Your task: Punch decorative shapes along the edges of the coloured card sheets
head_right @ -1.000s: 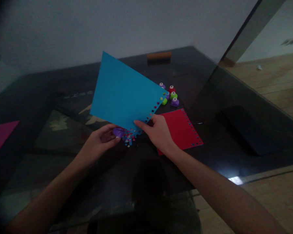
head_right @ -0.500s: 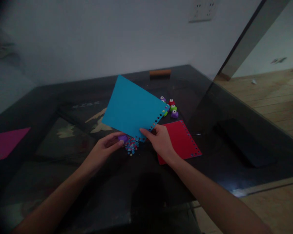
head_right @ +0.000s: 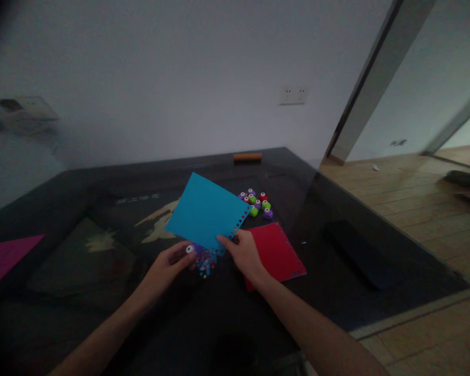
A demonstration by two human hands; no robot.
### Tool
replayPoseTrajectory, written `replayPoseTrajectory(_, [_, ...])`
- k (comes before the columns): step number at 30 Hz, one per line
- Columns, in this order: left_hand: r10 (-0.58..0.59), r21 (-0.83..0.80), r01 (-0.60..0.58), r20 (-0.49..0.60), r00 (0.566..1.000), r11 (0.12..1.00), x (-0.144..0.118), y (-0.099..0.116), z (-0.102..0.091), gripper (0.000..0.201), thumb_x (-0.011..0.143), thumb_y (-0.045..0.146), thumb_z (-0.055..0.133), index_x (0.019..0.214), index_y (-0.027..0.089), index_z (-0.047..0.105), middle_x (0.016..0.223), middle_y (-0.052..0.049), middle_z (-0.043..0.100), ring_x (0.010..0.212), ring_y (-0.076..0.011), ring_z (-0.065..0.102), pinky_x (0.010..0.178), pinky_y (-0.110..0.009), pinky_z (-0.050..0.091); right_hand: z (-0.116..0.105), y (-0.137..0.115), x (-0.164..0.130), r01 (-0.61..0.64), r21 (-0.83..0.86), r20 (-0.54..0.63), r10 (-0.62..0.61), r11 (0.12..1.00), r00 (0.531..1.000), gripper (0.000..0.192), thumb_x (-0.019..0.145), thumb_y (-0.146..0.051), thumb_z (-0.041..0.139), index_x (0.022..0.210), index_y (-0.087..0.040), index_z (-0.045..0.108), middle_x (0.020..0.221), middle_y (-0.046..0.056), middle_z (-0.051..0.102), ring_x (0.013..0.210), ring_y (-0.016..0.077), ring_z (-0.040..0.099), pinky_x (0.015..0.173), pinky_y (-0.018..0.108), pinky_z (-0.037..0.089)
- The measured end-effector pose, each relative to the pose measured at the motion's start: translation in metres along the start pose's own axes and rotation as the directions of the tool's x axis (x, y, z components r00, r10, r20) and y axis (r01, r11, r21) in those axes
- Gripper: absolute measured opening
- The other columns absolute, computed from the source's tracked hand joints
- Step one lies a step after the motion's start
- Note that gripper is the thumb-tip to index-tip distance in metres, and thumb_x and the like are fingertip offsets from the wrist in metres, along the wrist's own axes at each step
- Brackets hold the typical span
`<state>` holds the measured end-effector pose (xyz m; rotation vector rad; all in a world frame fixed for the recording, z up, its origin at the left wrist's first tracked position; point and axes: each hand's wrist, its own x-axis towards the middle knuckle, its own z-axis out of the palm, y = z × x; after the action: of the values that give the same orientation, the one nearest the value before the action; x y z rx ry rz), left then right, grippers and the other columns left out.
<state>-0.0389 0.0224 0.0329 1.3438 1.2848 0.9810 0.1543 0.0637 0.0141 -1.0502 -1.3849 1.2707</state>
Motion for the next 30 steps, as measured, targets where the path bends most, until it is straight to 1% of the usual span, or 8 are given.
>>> replayPoseTrajectory(3, [0.049, 0.057, -0.05, 0.021, 0.999, 0.997, 0.0, -0.001, 0.002, 0.037, 0.077, 0.052, 0.058, 0.087, 0.016, 0.062, 0.063, 0.0, 0.064, 0.057, -0.0164, 0.058, 0.06, -0.027, 0.046, 0.0, -0.001, 0.001, -0.012, 0.061, -0.012, 0.013, 0.998, 1.0, 0.036, 0.067, -0.049, 0.071, 0.08, -0.015, 0.069, 0.078, 0.006, 0.072, 0.07, 0.0223, 0.064, 0.067, 0.034, 0.051])
replayPoseTrajectory(5, [0.068, 0.087, -0.071, 0.036, 0.997, 0.994, -0.001, -0.003, 0.003, 0.039, 0.08, 0.055, 0.052, 0.081, 0.017, 0.061, 0.059, 0.0, 0.062, 0.053, -0.0156, 0.056, 0.056, -0.026, 0.043, -0.001, -0.003, 0.003, -0.024, 0.101, -0.022, 0.027, 0.995, 0.999, 0.038, 0.065, -0.05, 0.072, 0.081, -0.016, 0.07, 0.078, 0.006, 0.072, 0.071, 0.0237, 0.065, 0.068, 0.036, 0.051])
replayPoseTrajectory(10, [0.097, 0.123, -0.096, -0.001, 0.995, 0.988, -0.002, -0.007, 0.004, 0.04, 0.081, 0.057, 0.05, 0.078, 0.018, 0.057, 0.063, -0.001, 0.065, 0.048, -0.0144, 0.055, 0.051, -0.025, 0.041, -0.017, -0.018, 0.007, 0.011, 0.126, -0.135, 0.006, 0.992, 0.991, 0.04, 0.055, -0.052, 0.078, 0.073, -0.017, 0.07, 0.076, 0.006, 0.073, 0.068, 0.0224, 0.064, 0.07, 0.035, 0.05])
replayPoseTrajectory(14, [0.113, 0.099, -0.112, -0.007, 0.994, 0.989, -0.003, -0.008, 0.004, 0.036, 0.081, 0.054, 0.052, 0.079, 0.018, 0.057, 0.064, 0.0, 0.066, 0.049, -0.0142, 0.056, 0.052, -0.025, 0.043, -0.042, -0.026, 0.009, 0.036, 0.114, -0.22, -0.01, 0.993, 0.975, 0.039, 0.052, -0.051, 0.08, 0.069, -0.017, 0.07, 0.074, 0.005, 0.073, 0.065, 0.0198, 0.063, 0.069, 0.034, 0.049])
replayPoseTrajectory(19, [0.1, 0.056, -0.1, 0.002, 0.995, 0.993, -0.001, -0.01, 0.003, 0.033, 0.081, 0.05, 0.053, 0.084, 0.018, 0.058, 0.065, -0.001, 0.066, 0.059, -0.0173, 0.061, 0.059, -0.027, 0.048, -0.09, -0.019, 0.01, 0.005, 0.081, -0.373, 0.026, 0.997, 0.928, 0.036, 0.054, -0.046, 0.08, 0.068, -0.015, 0.068, 0.067, 0.005, 0.071, 0.059, 0.0188, 0.061, 0.061, 0.032, 0.049])
replayPoseTrajectory(24, [0.087, 0.072, -0.088, 0.022, 0.996, 0.993, 0.002, -0.017, 0.003, 0.03, 0.083, 0.046, 0.053, 0.086, 0.017, 0.058, 0.069, -0.002, 0.067, 0.061, -0.0177, 0.062, 0.061, -0.028, 0.048, -0.135, -0.007, 0.015, 0.032, 0.109, -0.568, 0.036, 0.994, 0.822, 0.039, 0.044, -0.044, 0.085, 0.06, -0.013, 0.066, 0.06, 0.004, 0.067, 0.052, 0.0153, 0.057, 0.052, 0.028, 0.048])
replayPoseTrajectory(26, [0.087, 0.074, -0.089, 0.032, 0.996, 0.993, 0.003, -0.018, 0.004, 0.029, 0.083, 0.045, 0.052, 0.087, 0.017, 0.058, 0.07, -0.002, 0.067, 0.062, -0.0178, 0.063, 0.06, -0.027, 0.048, -0.144, -0.005, 0.015, 0.054, 0.146, -0.61, 0.047, 0.988, 0.791, 0.039, 0.042, -0.042, 0.086, 0.06, -0.014, 0.066, 0.059, 0.003, 0.066, 0.052, 0.0141, 0.056, 0.05, 0.027, 0.047])
replayPoseTrajectory(30, [0.08, 0.123, -0.081, 0.008, 0.997, 0.989, 0.005, -0.016, 0.005, 0.029, 0.084, 0.046, 0.051, 0.083, 0.018, 0.057, 0.066, 0.0, 0.066, 0.058, -0.0175, 0.062, 0.058, -0.027, 0.048, -0.149, -0.007, 0.013, 0.099, 0.211, -0.64, 0.061, 0.972, 0.766, 0.039, 0.041, -0.041, 0.087, 0.062, -0.015, 0.067, 0.06, 0.001, 0.065, 0.053, 0.0122, 0.054, 0.049, 0.025, 0.046])
